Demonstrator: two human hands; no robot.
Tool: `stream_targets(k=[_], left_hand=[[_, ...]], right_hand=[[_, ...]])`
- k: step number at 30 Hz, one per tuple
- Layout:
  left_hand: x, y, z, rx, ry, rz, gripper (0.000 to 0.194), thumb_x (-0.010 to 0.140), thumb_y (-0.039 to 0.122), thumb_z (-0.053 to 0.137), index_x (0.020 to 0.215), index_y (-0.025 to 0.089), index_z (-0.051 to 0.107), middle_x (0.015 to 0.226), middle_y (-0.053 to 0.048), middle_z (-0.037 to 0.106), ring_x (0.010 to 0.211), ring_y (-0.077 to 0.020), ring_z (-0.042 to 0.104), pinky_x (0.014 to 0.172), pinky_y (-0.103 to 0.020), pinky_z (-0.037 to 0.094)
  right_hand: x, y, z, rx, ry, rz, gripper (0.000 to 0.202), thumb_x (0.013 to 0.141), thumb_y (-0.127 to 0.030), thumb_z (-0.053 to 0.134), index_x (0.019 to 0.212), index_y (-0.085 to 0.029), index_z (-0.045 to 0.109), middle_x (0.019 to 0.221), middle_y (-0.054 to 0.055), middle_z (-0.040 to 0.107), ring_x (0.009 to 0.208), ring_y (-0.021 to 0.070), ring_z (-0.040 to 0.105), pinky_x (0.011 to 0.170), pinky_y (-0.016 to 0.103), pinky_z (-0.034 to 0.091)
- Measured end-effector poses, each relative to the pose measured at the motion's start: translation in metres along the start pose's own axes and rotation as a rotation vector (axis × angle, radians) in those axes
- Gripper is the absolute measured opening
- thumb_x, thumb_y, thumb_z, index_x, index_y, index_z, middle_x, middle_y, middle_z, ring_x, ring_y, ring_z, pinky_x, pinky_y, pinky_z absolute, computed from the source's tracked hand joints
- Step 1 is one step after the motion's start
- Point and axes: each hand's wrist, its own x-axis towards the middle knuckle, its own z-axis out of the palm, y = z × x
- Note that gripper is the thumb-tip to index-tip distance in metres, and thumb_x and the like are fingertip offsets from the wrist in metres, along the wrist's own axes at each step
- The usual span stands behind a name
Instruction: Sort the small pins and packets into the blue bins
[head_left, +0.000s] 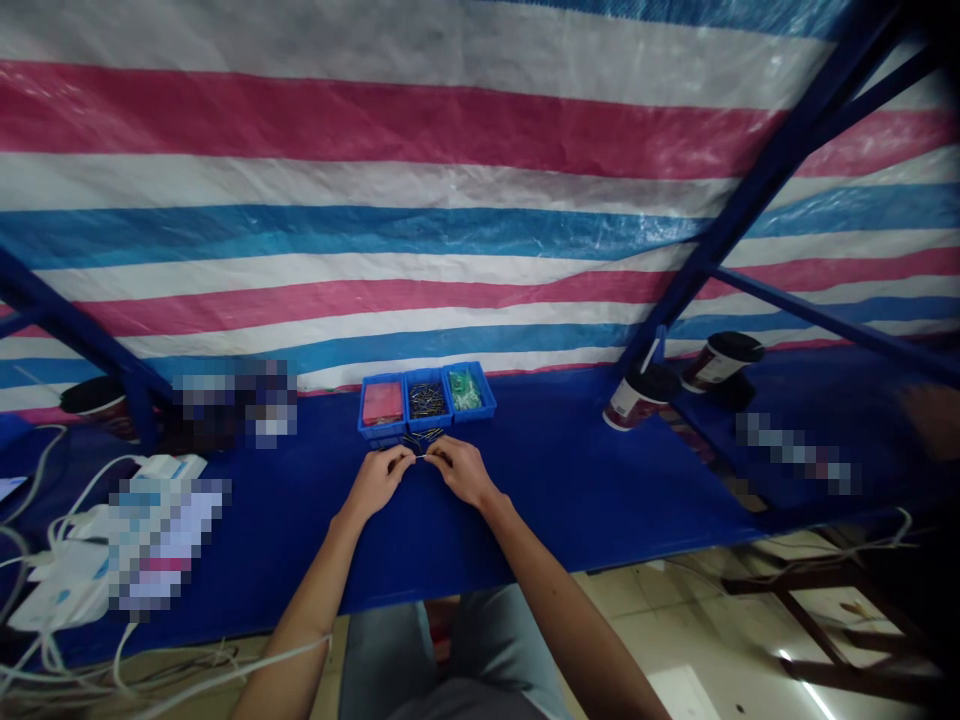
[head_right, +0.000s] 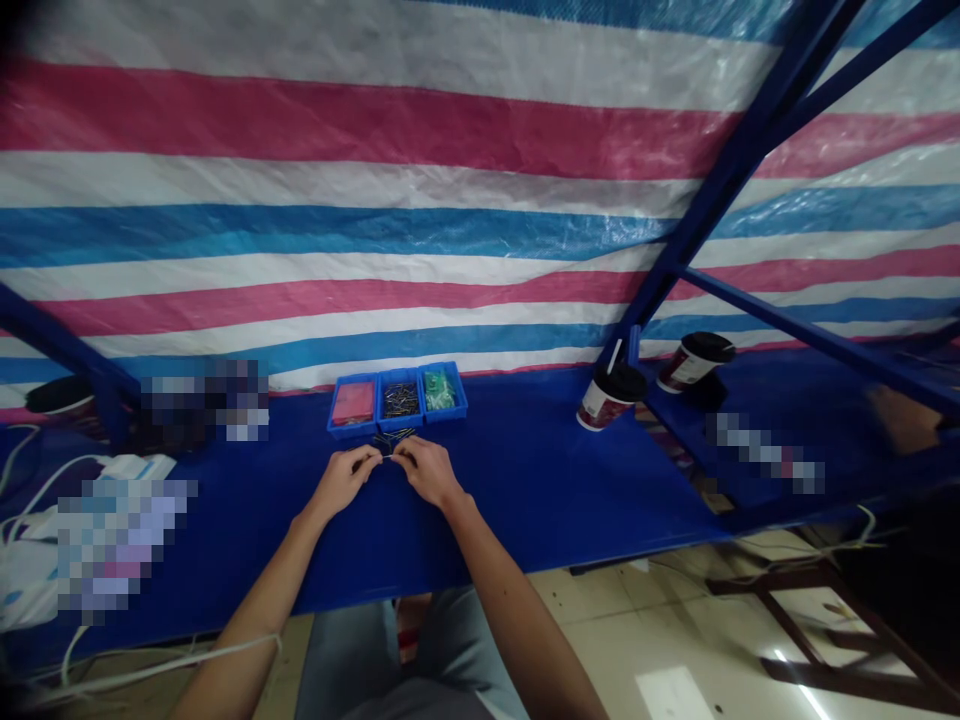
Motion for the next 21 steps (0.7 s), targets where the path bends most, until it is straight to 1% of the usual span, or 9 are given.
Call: stream_targets(k=[7, 10, 15, 17, 19, 21], left_hand=[[0.0002, -0.0008, 0.0007, -0.004, 0.008, 0.003, 0.028, 0.094, 0.035, 0.048, 0.088, 0.017, 0.069, 0.057, 0.004, 0.057, 0.052, -0.0111, 0.052, 0.059, -0.020, 0.038], [0.0004, -0.0018, 0.0012, 0.000, 0.009, -0.003, 0.029, 0.094, 0.036, 0.048, 0.088, 0.017, 0.070, 0.056, 0.004, 0.057, 0.052, -0.0114, 0.052, 0.059, -0.021, 0.037], [0.0009, -0.0033, 0.0016, 0.007, 0.006, -0.007, 0.030, 0.095, 0.038, 0.048, 0.089, 0.018, 0.070, 0.056, 0.004, 0.057, 0.051, -0.0115, 0.053, 0.059, -0.021, 0.037], [0.0010, -0.0030, 0.0015, 0.005, 0.002, -0.006, 0.030, 0.095, 0.038, 0.048, 0.089, 0.018, 0.069, 0.056, 0.004, 0.057, 0.052, -0.0114, 0.053, 0.059, -0.021, 0.037], [0.0010, -0.0023, 0.0013, 0.006, 0.000, -0.007, 0.031, 0.096, 0.039, 0.048, 0.088, 0.018, 0.069, 0.056, 0.004, 0.056, 0.052, -0.0112, 0.052, 0.059, -0.021, 0.037], [0.0008, -0.0014, 0.0010, 0.009, 0.000, -0.009, 0.031, 0.096, 0.040, 0.048, 0.088, 0.018, 0.068, 0.056, 0.005, 0.056, 0.052, -0.0111, 0.052, 0.059, -0.021, 0.037]], right_hand=[[0.0005, 0.0028, 0.0019, -0.008, -0.012, -0.013, 0.018, 0.100, -0.032, 0.053, 0.093, -0.022, 0.066, 0.091, 0.001, 0.069, 0.082, 0.0146, 0.064, 0.073, 0.023, 0.039], [0.0007, 0.0020, 0.0019, -0.041, -0.023, 0.006, 0.022, 0.101, -0.033, 0.051, 0.090, -0.022, 0.066, 0.087, 0.001, 0.070, 0.078, 0.0146, 0.063, 0.070, 0.023, 0.037], [0.0010, 0.0005, 0.0011, -0.085, -0.037, 0.040, 0.033, 0.103, -0.036, 0.045, 0.081, -0.022, 0.065, 0.078, 0.000, 0.068, 0.072, 0.0145, 0.062, 0.066, 0.023, 0.034], [0.0010, -0.0001, 0.0006, -0.067, -0.022, 0.050, 0.028, 0.102, -0.037, 0.048, 0.085, -0.023, 0.067, 0.080, 0.000, 0.069, 0.074, 0.0149, 0.063, 0.066, 0.023, 0.035], [0.0009, -0.0004, 0.0002, -0.028, -0.006, 0.053, 0.019, 0.098, -0.037, 0.055, 0.096, -0.024, 0.068, 0.082, 0.000, 0.070, 0.074, 0.0153, 0.063, 0.067, 0.023, 0.037], [0.0008, 0.0000, 0.0002, 0.011, 0.003, 0.044, 0.015, 0.095, -0.035, 0.060, 0.104, -0.024, 0.067, 0.083, 0.000, 0.070, 0.073, 0.0153, 0.062, 0.067, 0.024, 0.039]])
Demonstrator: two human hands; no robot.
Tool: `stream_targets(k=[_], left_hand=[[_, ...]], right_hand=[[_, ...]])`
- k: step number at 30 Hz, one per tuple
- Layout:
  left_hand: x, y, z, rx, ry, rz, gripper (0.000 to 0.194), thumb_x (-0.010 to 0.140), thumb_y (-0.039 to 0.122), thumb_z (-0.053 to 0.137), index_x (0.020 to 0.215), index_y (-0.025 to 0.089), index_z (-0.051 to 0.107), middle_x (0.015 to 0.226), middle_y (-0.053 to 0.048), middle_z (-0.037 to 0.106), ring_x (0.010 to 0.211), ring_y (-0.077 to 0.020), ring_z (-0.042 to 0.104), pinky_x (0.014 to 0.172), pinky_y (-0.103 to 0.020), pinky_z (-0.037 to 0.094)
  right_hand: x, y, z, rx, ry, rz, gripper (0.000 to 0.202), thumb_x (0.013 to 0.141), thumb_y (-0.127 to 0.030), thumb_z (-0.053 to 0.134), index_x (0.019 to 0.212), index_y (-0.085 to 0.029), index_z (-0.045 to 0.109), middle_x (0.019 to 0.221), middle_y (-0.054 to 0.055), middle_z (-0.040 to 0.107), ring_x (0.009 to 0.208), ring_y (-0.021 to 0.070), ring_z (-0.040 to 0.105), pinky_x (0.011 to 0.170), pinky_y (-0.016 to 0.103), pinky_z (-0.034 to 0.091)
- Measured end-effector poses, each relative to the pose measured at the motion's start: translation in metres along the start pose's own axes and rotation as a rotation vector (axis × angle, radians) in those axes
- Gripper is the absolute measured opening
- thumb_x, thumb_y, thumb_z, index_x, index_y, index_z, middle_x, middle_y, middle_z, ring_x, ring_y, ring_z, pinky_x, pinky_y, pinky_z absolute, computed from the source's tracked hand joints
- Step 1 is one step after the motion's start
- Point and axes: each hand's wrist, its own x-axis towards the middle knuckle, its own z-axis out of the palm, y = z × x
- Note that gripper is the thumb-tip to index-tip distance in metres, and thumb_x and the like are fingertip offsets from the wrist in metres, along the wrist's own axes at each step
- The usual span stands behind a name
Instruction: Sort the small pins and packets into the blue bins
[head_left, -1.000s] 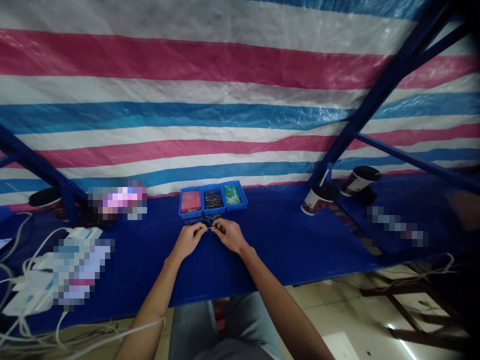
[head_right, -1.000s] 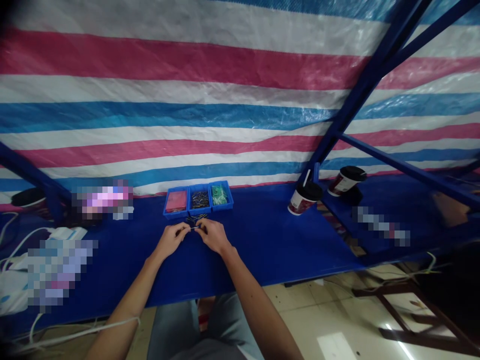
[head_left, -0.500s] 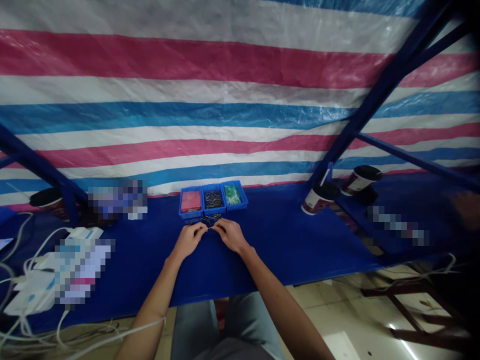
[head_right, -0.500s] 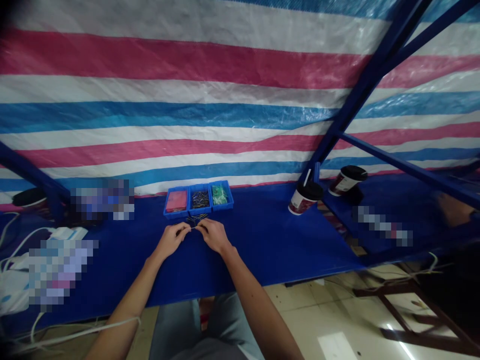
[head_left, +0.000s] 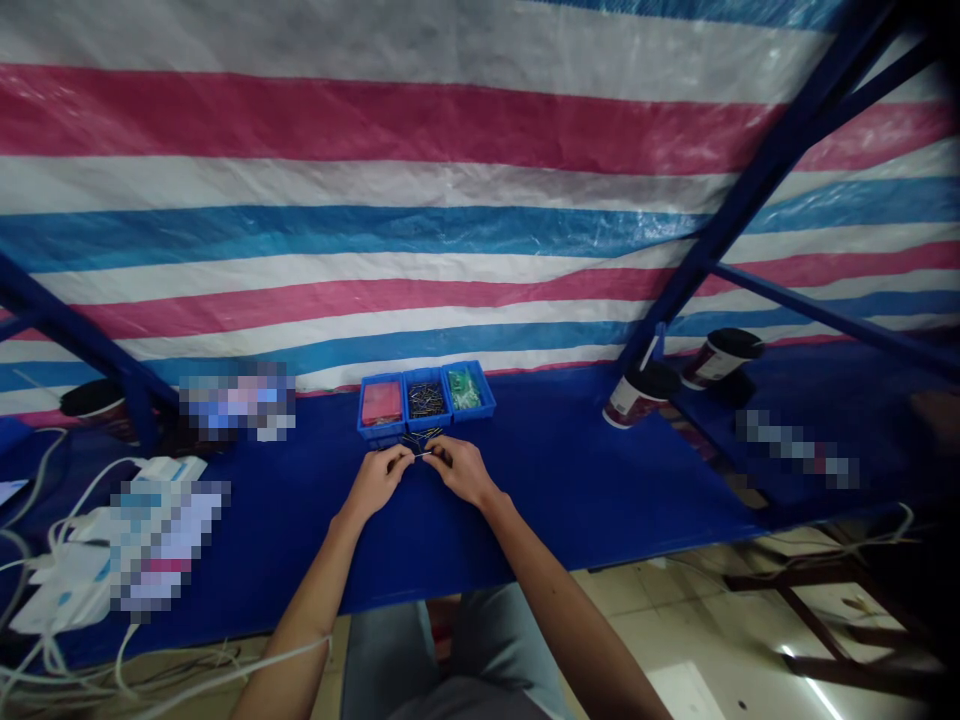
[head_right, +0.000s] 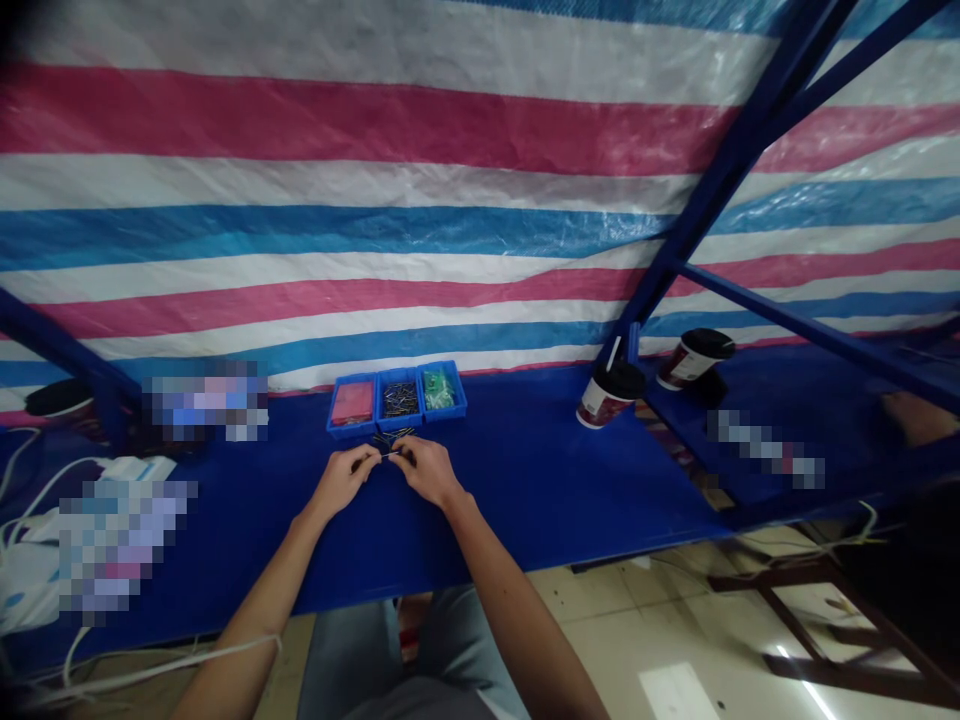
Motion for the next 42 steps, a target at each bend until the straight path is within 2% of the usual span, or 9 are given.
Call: stream_targets(k=[8, 19, 29, 42], left_hand=[[-0.0004, -0.0026, 0.0004, 0.003, 0.000, 0.001, 0.032, 0.096, 0.040, 0.048, 0.088, 0.018, 0.068, 0.056, 0.005, 0.056, 0.052, -0.0108, 0.052, 0.058, -0.021, 0.037], [-0.0005, -0.0022, 0.0008, -0.002, 0.005, -0.001, 0.030, 0.096, 0.039, 0.047, 0.090, 0.018, 0.068, 0.057, 0.005, 0.056, 0.052, -0.0113, 0.053, 0.059, -0.021, 0.038], [-0.0007, 0.0002, 0.0001, 0.007, 0.004, -0.001, 0.031, 0.096, 0.040, 0.047, 0.088, 0.018, 0.068, 0.056, 0.004, 0.057, 0.051, -0.0109, 0.052, 0.058, -0.021, 0.037], [-0.0011, 0.0018, -0.0001, 0.023, 0.011, 0.012, 0.032, 0.096, 0.040, 0.047, 0.088, 0.019, 0.069, 0.057, 0.004, 0.057, 0.053, -0.0118, 0.054, 0.060, -0.021, 0.038]], right_hand=[[0.0001, 0.0049, 0.0028, 0.032, 0.018, -0.055, 0.007, 0.095, -0.025, 0.060, 0.093, -0.023, 0.066, 0.087, 0.000, 0.068, 0.075, 0.0142, 0.062, 0.070, 0.024, 0.041], [0.0001, 0.0063, 0.0040, -0.020, -0.007, -0.049, 0.018, 0.100, -0.031, 0.052, 0.093, -0.023, 0.066, 0.092, 0.002, 0.070, 0.083, 0.0160, 0.064, 0.075, 0.025, 0.041], [-0.0003, 0.0013, 0.0007, -0.104, -0.039, -0.018, 0.029, 0.103, -0.033, 0.046, 0.081, -0.021, 0.061, 0.079, 0.000, 0.067, 0.074, 0.0140, 0.061, 0.069, 0.023, 0.036], [-0.0008, 0.0041, 0.0028, 0.013, 0.050, -0.055, 0.014, 0.098, -0.026, 0.053, 0.091, -0.022, 0.063, 0.090, 0.002, 0.066, 0.081, 0.0160, 0.061, 0.074, 0.025, 0.042]])
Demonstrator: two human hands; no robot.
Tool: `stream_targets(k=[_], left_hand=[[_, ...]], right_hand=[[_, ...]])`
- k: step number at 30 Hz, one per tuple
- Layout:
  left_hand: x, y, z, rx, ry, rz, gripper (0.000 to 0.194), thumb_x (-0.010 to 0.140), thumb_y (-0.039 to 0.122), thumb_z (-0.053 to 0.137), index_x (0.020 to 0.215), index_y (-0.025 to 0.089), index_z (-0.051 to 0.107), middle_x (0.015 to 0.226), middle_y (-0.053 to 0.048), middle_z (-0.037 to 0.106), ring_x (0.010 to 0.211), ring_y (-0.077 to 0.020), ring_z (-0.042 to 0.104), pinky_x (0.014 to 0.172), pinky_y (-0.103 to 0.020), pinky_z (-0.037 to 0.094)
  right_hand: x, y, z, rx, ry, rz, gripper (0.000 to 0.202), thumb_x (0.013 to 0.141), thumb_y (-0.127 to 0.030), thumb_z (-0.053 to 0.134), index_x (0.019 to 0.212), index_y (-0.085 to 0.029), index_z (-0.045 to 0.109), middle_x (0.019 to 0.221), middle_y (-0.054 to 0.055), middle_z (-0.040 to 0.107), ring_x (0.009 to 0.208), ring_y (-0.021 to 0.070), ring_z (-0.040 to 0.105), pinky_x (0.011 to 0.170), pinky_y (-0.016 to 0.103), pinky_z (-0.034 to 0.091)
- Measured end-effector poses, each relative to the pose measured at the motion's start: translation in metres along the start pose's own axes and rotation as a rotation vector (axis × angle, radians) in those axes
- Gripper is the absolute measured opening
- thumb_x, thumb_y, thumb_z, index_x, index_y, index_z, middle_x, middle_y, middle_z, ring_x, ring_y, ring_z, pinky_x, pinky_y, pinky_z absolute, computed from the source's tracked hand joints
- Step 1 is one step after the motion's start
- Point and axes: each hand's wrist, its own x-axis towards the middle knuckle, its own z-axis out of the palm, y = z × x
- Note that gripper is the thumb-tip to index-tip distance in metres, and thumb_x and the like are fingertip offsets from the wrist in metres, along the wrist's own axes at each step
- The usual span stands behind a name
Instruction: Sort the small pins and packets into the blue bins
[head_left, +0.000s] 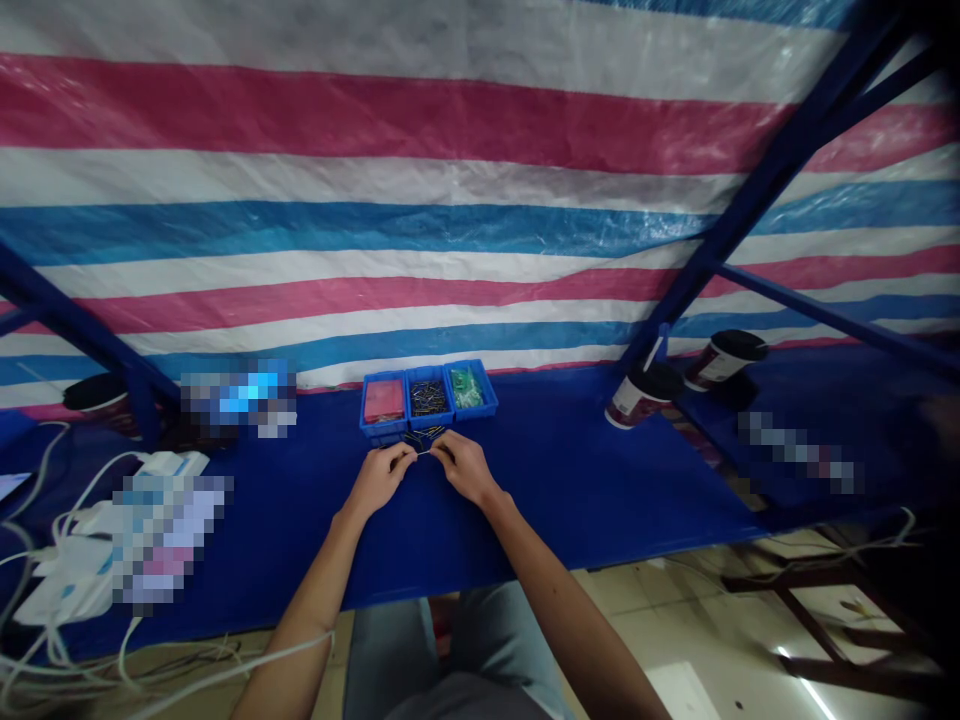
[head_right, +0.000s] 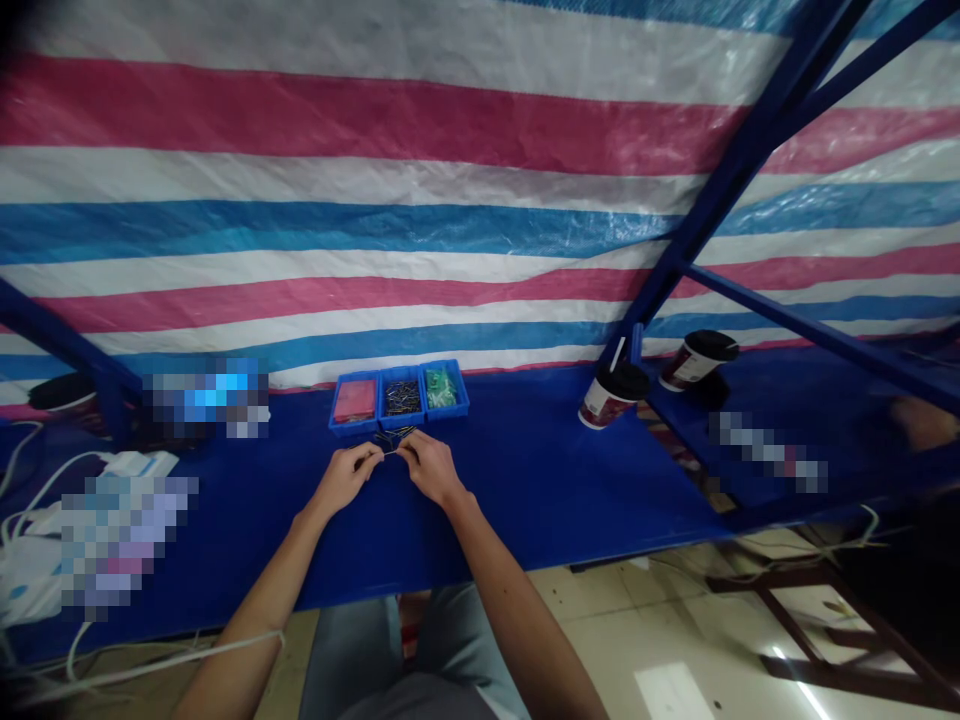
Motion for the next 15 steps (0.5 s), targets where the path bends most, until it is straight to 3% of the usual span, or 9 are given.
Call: stream_targets(k=[15], left_hand=[[-0.0005, 0.0016, -0.0015, -0.001, -0.002, -0.005, 0.033, 0.096, 0.041, 0.046, 0.088, 0.018, 0.069, 0.058, 0.003, 0.058, 0.053, -0.0118, 0.051, 0.059, -0.022, 0.037]], right_hand=[[0.0008, -0.0011, -0.0017, 0.038, 0.027, 0.005, 0.010, 0.093, -0.017, 0.054, 0.092, -0.022, 0.062, 0.087, 0.001, 0.061, 0.077, 0.0152, 0.058, 0.072, 0.025, 0.041]])
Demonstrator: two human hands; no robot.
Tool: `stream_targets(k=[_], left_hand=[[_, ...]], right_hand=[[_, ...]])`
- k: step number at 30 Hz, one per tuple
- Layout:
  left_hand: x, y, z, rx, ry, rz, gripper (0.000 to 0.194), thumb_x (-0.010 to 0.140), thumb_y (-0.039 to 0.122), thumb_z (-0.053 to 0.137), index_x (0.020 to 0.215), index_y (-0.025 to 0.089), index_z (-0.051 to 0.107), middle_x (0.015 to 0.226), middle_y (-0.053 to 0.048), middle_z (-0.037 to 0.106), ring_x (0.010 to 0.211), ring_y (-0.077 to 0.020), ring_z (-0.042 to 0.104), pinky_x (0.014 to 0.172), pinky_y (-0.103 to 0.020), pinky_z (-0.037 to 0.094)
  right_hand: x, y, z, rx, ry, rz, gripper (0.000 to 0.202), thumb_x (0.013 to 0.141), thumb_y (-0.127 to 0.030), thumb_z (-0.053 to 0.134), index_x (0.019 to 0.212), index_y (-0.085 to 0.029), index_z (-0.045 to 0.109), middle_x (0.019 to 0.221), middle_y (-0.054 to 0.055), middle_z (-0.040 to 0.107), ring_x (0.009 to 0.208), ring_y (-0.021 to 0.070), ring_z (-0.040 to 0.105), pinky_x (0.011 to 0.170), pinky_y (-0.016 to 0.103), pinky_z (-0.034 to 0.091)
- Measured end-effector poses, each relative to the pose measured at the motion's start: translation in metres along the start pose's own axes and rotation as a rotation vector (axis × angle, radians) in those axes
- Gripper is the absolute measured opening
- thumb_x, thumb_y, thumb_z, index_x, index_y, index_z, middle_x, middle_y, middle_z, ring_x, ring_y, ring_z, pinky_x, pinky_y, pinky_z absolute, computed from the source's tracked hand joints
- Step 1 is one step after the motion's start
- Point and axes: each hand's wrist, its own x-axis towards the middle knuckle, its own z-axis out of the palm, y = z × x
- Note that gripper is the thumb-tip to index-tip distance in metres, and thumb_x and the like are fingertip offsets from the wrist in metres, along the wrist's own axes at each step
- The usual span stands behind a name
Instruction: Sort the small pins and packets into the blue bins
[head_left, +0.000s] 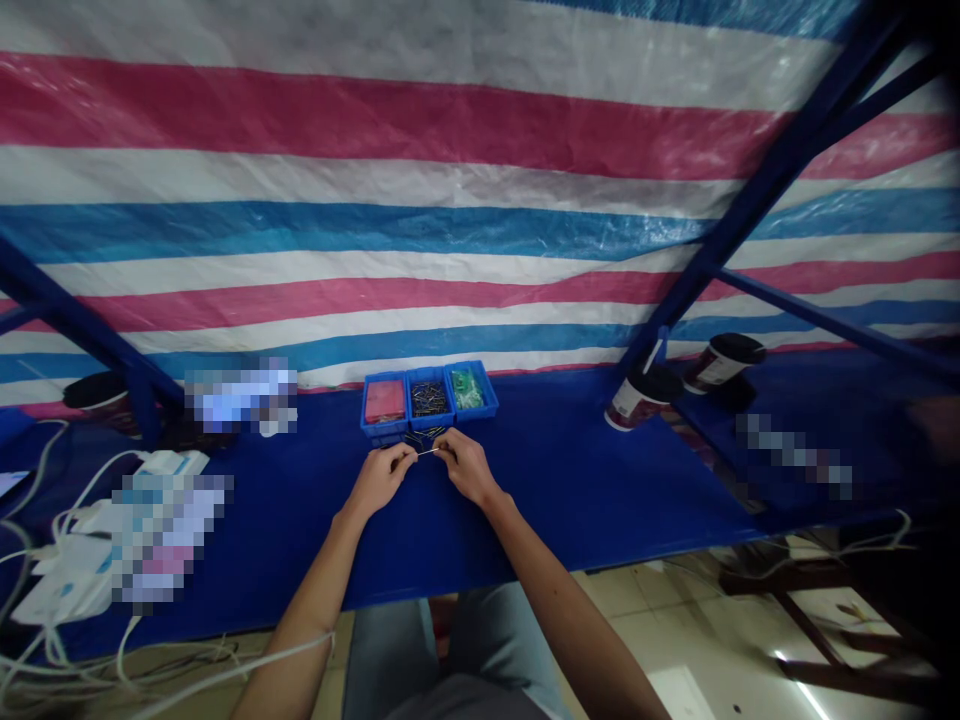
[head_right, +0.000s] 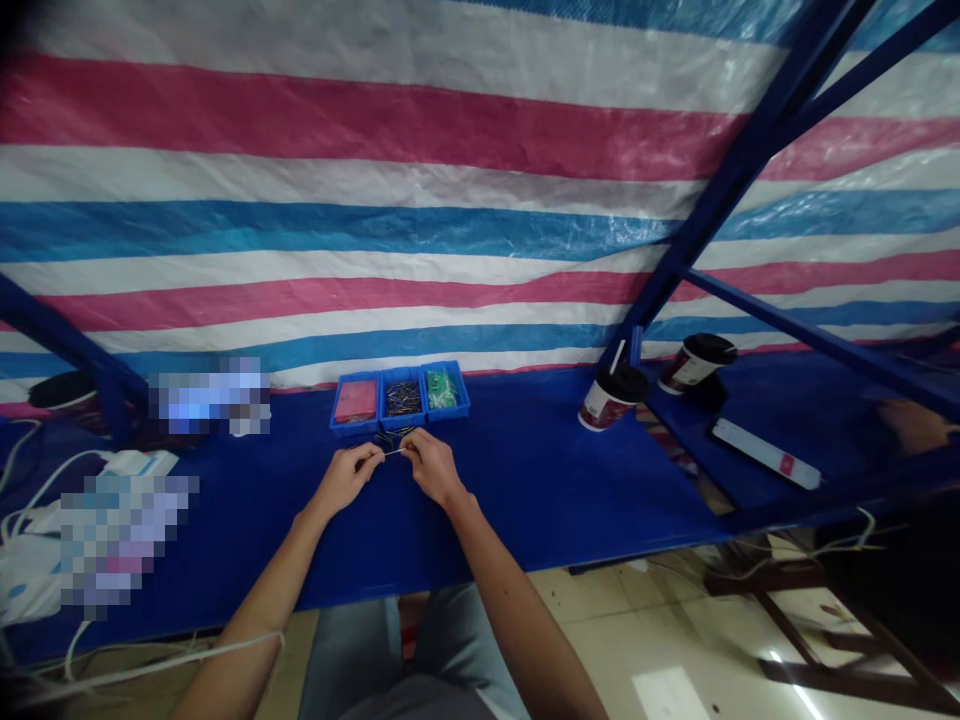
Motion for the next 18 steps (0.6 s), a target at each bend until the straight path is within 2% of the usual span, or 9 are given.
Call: stream_targets(k=[9, 13, 18], left_hand=[[-0.0012, 0.0044, -0.0001, 0.068, 0.002, 0.027, 0.037, 0.094, 0.047, 0.048, 0.094, 0.019, 0.071, 0.062, 0.001, 0.060, 0.057, -0.0135, 0.052, 0.058, -0.022, 0.036], [-0.0013, 0.0038, 0.0006, 0.100, -0.017, 0.045, 0.033, 0.094, 0.044, 0.050, 0.093, 0.020, 0.072, 0.062, 0.001, 0.062, 0.056, -0.0136, 0.053, 0.060, -0.023, 0.035], [-0.0021, 0.0038, 0.0006, 0.120, -0.014, 0.057, 0.030, 0.095, 0.041, 0.049, 0.091, 0.021, 0.071, 0.062, 0.001, 0.062, 0.057, -0.0134, 0.054, 0.061, -0.023, 0.035]], right_hand=[[0.0003, -0.0014, 0.0013, 0.003, -0.024, -0.010, 0.008, 0.095, -0.023, 0.057, 0.091, -0.022, 0.064, 0.087, 0.002, 0.064, 0.078, 0.0155, 0.060, 0.073, 0.025, 0.043], [-0.0008, -0.0044, 0.0007, -0.039, -0.095, -0.045, 0.013, 0.098, -0.028, 0.056, 0.092, -0.022, 0.066, 0.091, 0.003, 0.067, 0.081, 0.0155, 0.062, 0.075, 0.026, 0.042], [-0.0013, -0.0054, 0.0016, -0.055, -0.120, -0.035, 0.014, 0.098, -0.030, 0.056, 0.097, -0.023, 0.067, 0.094, 0.003, 0.069, 0.083, 0.0162, 0.063, 0.075, 0.026, 0.043]])
